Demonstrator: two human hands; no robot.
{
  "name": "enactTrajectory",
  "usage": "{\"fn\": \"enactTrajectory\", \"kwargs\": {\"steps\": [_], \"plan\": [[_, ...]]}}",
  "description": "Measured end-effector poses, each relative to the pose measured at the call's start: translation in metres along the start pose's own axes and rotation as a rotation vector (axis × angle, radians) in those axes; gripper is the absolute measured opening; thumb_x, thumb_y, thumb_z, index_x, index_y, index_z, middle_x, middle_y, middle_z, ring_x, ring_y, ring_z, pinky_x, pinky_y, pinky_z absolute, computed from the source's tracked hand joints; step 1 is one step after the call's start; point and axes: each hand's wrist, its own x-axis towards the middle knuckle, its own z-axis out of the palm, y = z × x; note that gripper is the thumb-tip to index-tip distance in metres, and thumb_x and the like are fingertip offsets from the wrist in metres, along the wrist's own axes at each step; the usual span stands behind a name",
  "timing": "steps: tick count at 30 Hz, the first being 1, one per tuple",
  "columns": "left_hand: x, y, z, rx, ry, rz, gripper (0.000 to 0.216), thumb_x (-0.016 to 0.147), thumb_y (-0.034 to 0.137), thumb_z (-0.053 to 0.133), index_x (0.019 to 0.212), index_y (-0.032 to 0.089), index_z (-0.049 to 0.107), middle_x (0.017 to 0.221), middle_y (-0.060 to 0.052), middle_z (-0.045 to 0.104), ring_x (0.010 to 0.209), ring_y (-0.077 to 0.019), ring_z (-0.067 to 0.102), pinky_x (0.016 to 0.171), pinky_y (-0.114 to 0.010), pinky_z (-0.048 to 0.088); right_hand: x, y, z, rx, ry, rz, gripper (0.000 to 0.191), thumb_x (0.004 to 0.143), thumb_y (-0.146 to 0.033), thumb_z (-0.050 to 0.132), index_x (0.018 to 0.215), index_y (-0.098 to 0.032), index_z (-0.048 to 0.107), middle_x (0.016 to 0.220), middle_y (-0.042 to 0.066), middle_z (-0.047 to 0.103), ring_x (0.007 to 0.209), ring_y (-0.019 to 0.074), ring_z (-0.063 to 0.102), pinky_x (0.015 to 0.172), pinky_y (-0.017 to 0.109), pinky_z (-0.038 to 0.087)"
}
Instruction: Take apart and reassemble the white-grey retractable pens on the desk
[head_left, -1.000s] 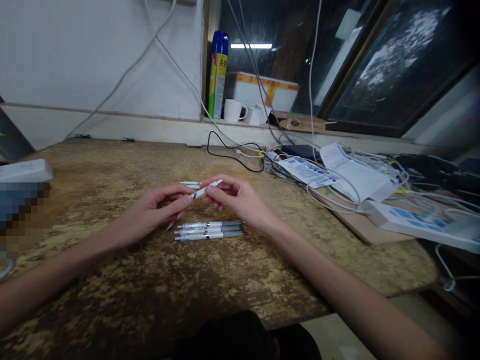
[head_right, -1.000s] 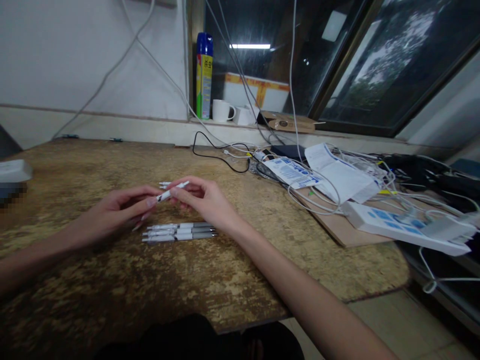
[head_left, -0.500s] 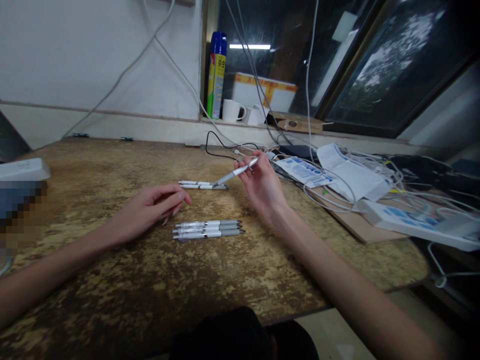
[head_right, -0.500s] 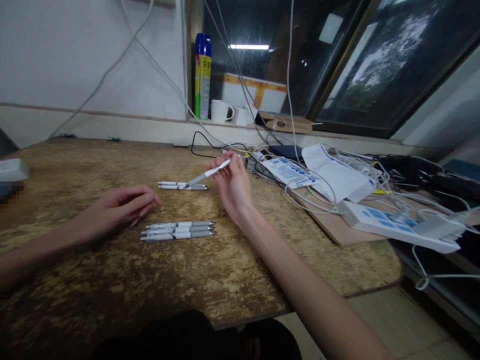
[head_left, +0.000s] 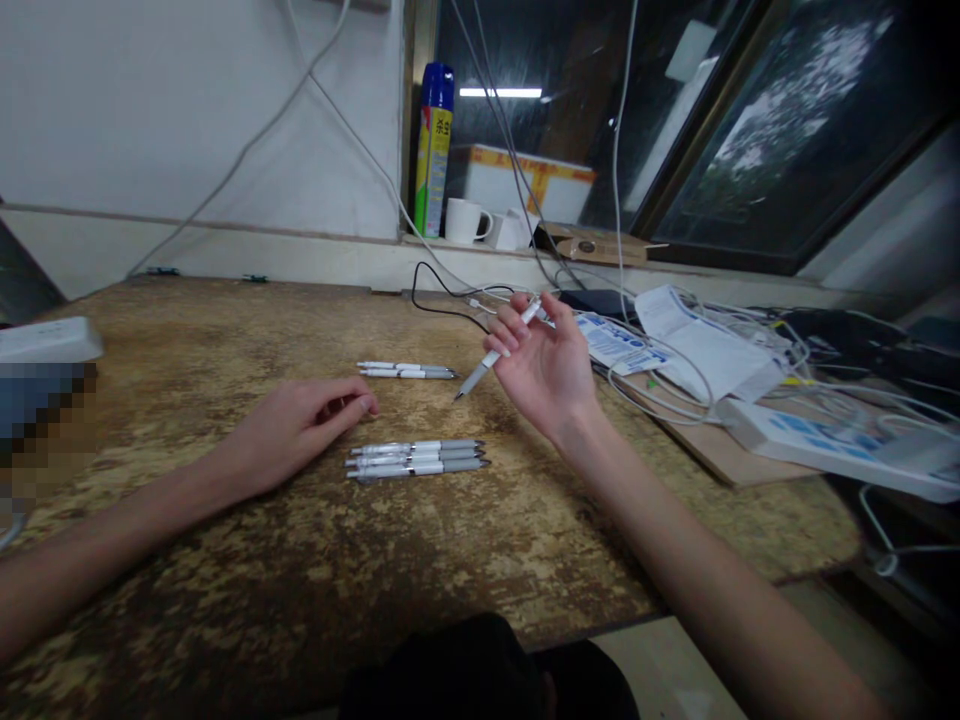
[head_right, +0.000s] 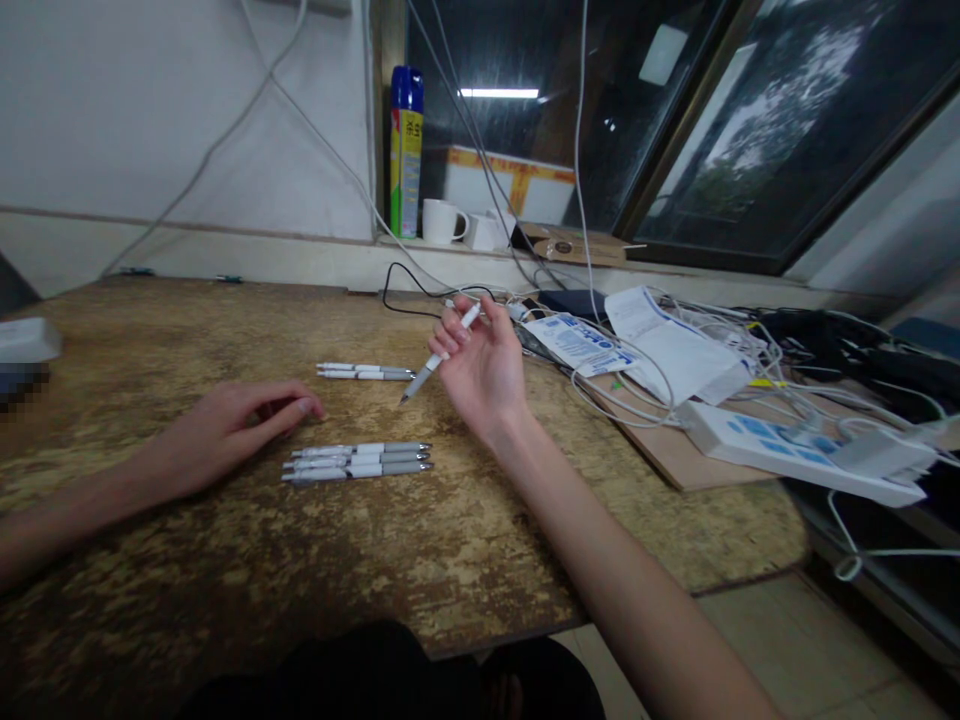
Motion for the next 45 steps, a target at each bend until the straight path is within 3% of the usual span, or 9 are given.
{"fn": "enactTrajectory", "kwargs": {"steps": [4,9,15,18,23,35,40,45], "plan": [[-0.0004,0.0003,0.0001,-0.003,-0.01,0.01,0.039,0.106,0.051,0.045,0.104,0.024,0.074,0.089,-0.001,0.076,0.076,-0.0195,0.066,0.071,-0.029,0.042,-0.0008,-0.0024,0.0017,0.072,0.014,0.002,0.038,0.097,-0.062,0.042,0.087,-0.028,0.055,0.07,-0.002,0.026,0.064,0.0204,0.03,0.068,0.035,0.038],[-0.0012,0.0023,0.0005,-0.01,-0.014,0.003,0.038,0.105,0.051,0.046,0.105,0.025,0.074,0.09,0.0,0.076,0.077,-0.0198,0.067,0.072,-0.028,0.042,-0.0015,-0.004,0.003,0.102,0.028,0.017,0.04,0.095,-0.065,0.045,0.086,-0.028,0.055,0.07,-0.002,0.026,0.065,0.0206,0.031,0.069,0.035,0.039],[-0.0023,0.0009,0.0008,0.01,-0.026,0.018,0.038,0.106,0.051,0.045,0.106,0.025,0.074,0.091,0.0,0.076,0.079,-0.0203,0.068,0.072,-0.028,0.042,-0.0014,-0.0051,0.0056,0.244,0.063,0.061,0.023,0.099,-0.045,0.048,0.088,-0.027,0.057,0.068,-0.002,0.029,0.063,0.0189,0.034,0.068,0.033,0.041],[-0.0019,-0.0005,0.0015,0.031,-0.031,0.028,0.039,0.107,0.05,0.044,0.106,0.025,0.073,0.092,0.0,0.076,0.08,-0.0201,0.068,0.073,-0.029,0.042,-0.0014,-0.0067,0.0069,0.343,0.092,0.103,0.022,0.099,-0.044,0.049,0.088,-0.027,0.058,0.066,-0.002,0.031,0.061,0.0182,0.035,0.064,0.032,0.042],[-0.0017,-0.0016,0.0025,0.051,-0.047,0.027,0.04,0.108,0.052,0.042,0.105,0.025,0.072,0.088,0.001,0.075,0.078,-0.0196,0.068,0.072,-0.029,0.042,-0.0011,-0.0068,0.0064,0.452,0.033,0.082,0.023,0.098,-0.045,0.057,0.085,-0.026,0.058,0.064,-0.004,0.032,0.057,0.0154,0.033,0.061,0.03,0.04],[-0.0015,-0.0008,0.0039,0.059,-0.053,0.031,0.039,0.108,0.051,0.043,0.105,0.026,0.072,0.086,0.001,0.075,0.074,-0.0188,0.068,0.069,-0.029,0.042,0.0002,-0.006,0.0072,0.392,0.044,0.084,0.023,0.095,-0.047,0.057,0.084,-0.027,0.057,0.066,-0.004,0.027,0.059,0.0172,0.029,0.062,0.032,0.037],[-0.0027,-0.0036,0.0047,0.052,-0.048,0.047,0.037,0.107,0.05,0.043,0.106,0.026,0.072,0.09,0.001,0.076,0.076,-0.0195,0.068,0.07,-0.029,0.042,0.0004,-0.0054,0.0063,0.458,0.031,0.091,0.015,0.094,-0.037,0.057,0.085,-0.026,0.058,0.067,-0.004,0.025,0.058,0.0161,0.028,0.061,0.03,0.036],[-0.0028,-0.0023,0.0049,0.056,-0.047,0.041,0.037,0.107,0.049,0.044,0.105,0.027,0.073,0.088,0.001,0.076,0.075,-0.0195,0.068,0.07,-0.029,0.042,0.0,-0.0067,0.0065,0.407,0.055,0.083,0.026,0.094,-0.051,0.058,0.084,-0.026,0.057,0.066,-0.004,0.027,0.059,0.0167,0.031,0.062,0.031,0.038]]}}
